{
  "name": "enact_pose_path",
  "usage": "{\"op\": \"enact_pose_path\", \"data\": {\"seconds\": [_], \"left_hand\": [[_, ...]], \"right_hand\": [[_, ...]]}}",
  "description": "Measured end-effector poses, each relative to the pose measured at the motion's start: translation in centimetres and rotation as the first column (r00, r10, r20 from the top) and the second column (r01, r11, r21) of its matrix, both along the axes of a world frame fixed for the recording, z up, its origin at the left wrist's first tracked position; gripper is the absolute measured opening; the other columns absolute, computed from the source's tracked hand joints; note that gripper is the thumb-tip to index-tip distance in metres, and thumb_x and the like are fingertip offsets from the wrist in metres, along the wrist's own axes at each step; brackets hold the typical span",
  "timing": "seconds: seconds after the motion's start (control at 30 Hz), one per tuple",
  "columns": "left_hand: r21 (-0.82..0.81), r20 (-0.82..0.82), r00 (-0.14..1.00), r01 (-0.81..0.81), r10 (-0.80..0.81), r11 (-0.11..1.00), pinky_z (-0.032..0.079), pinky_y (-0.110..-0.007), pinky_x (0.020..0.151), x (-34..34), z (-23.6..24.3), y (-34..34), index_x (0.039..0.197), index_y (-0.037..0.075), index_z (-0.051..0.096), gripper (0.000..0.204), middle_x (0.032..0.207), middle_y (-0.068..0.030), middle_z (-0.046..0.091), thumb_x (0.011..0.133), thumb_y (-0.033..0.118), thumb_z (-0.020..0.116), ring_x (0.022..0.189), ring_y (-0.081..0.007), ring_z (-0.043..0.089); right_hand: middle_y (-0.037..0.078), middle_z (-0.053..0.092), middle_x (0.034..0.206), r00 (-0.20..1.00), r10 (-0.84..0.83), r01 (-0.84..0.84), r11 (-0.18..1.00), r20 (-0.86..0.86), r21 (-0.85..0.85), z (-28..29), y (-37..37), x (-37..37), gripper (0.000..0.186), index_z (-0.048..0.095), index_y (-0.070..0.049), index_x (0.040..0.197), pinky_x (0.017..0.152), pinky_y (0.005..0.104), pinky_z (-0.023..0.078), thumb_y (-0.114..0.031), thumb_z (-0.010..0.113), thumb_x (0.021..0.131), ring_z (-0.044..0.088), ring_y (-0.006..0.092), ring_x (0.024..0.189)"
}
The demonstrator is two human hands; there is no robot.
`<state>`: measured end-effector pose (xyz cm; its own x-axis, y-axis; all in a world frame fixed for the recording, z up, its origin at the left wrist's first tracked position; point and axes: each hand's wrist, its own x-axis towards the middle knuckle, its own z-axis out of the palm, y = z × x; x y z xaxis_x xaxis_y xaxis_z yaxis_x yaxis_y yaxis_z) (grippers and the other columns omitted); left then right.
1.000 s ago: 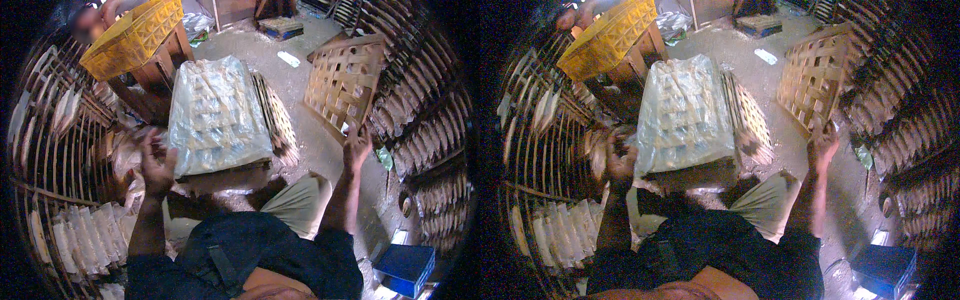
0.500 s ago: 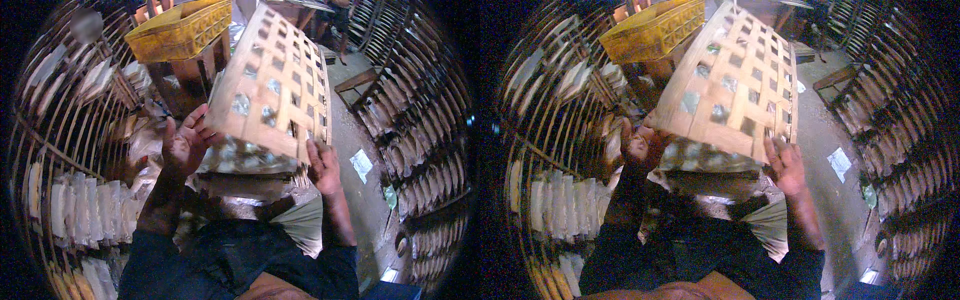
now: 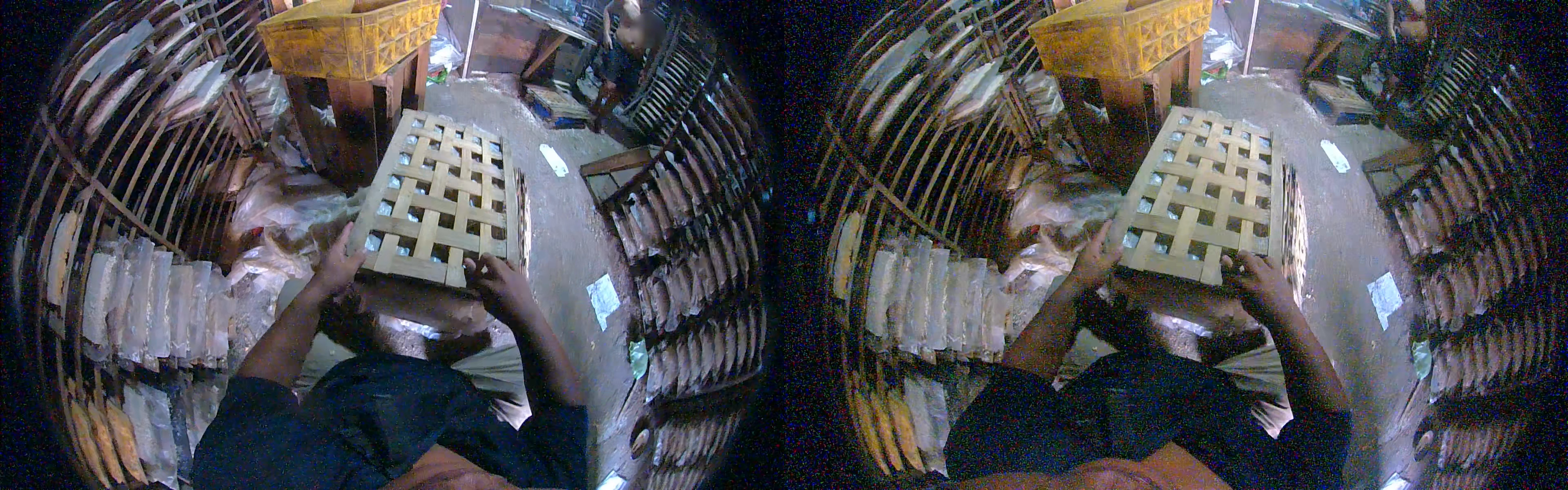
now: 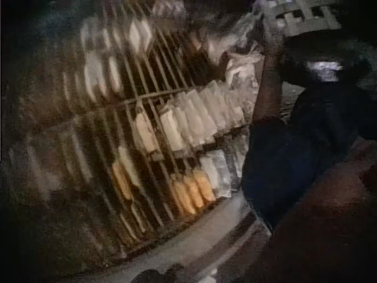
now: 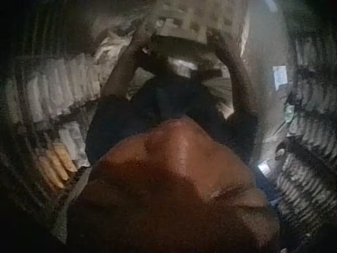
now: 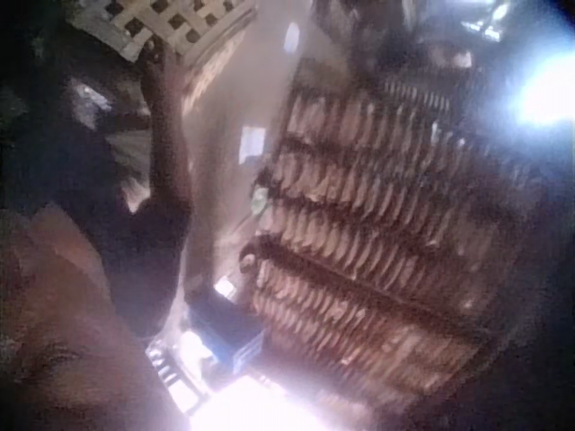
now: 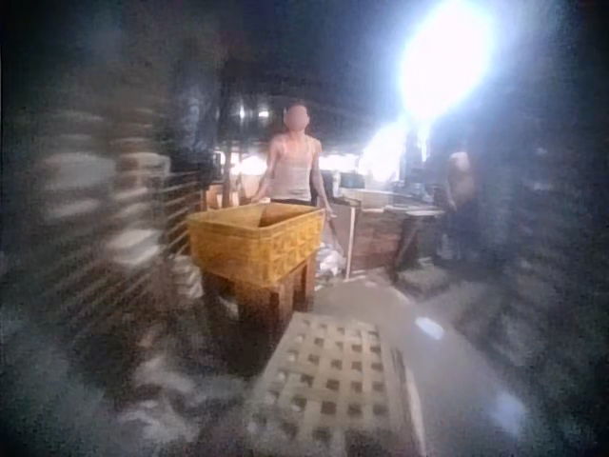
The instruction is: The person sits on the floor and repeatedly wraps flat, rectangular items in clear plastic bags. They place each wrapped item into a wooden lattice tray, then stack the trays on a nearby rack. The process involves picking up items, wrapping them, and organizing them into trays.
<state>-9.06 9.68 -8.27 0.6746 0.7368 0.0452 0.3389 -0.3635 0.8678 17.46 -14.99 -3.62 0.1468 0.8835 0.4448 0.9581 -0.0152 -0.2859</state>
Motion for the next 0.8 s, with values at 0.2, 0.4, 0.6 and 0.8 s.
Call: {"op": "enact_pose_path", "data": {"seconds": [0.2,0.4,0.6,0.8], "left_hand": [[-0.077,0.206,0.978,0.031,-0.014,0.997,0.037,-0.037,0.108,0.5,-0.9,-0.1,0.149,-0.004,0.025,0.07,0.139,-0.0218,0.05,0.093,0.016,0.06,0.128,-0.027,0.049],[0.051,0.116,0.993,-0.027,0.021,0.998,0.04,-0.039,0.105,0.8,-2.4,-0.4,0.149,-0.002,0.025,0.07,0.138,-0.0239,0.051,0.091,0.016,0.06,0.127,-0.0303,0.052],[0.025,0.119,0.993,0.018,-0.021,1.0,0.04,-0.039,0.105,0.8,-2.4,-0.2,0.15,-0.002,0.025,0.072,0.135,-0.0243,0.053,0.091,0.015,0.062,0.125,-0.0303,0.053],[0.126,0.155,0.987,0.025,-0.045,0.992,0.039,-0.04,0.107,0.5,-4.5,1.2,0.149,-0.001,0.029,0.073,0.136,-0.0232,0.053,0.09,0.021,0.066,0.126,-0.0324,0.052]], "right_hand": [[0.013,0.063,0.108,0.994,0.057,-0.043,0.987,0.092,-0.155,2.9,-0.6,-0.3,0.03,0.061,-0.016,0.119,0.077,0.0456,0.055,-0.021,0.065,0.09,0.063,0.0367,0.094],[0.011,0.064,0.107,0.976,0.151,-0.134,0.984,0.157,-0.115,0.9,-1.2,0.2,0.036,0.064,-0.011,0.112,0.077,0.0416,0.052,-0.015,0.073,0.077,0.064,0.0315,0.089],[0.013,0.066,0.106,0.994,-0.063,0.066,0.997,0.085,-0.038,2.2,0.0,0.2,0.038,0.065,-0.003,0.106,0.086,0.0412,0.052,-0.021,0.079,0.075,0.062,0.0348,0.097],[0.02,0.061,0.122,0.991,-0.063,0.063,0.998,0.116,0.002,0.1,5.6,1.7,0.045,0.065,-0.003,0.116,0.102,0.0445,0.045,-0.028,0.076,0.08,0.053,0.039,0.119]]}}
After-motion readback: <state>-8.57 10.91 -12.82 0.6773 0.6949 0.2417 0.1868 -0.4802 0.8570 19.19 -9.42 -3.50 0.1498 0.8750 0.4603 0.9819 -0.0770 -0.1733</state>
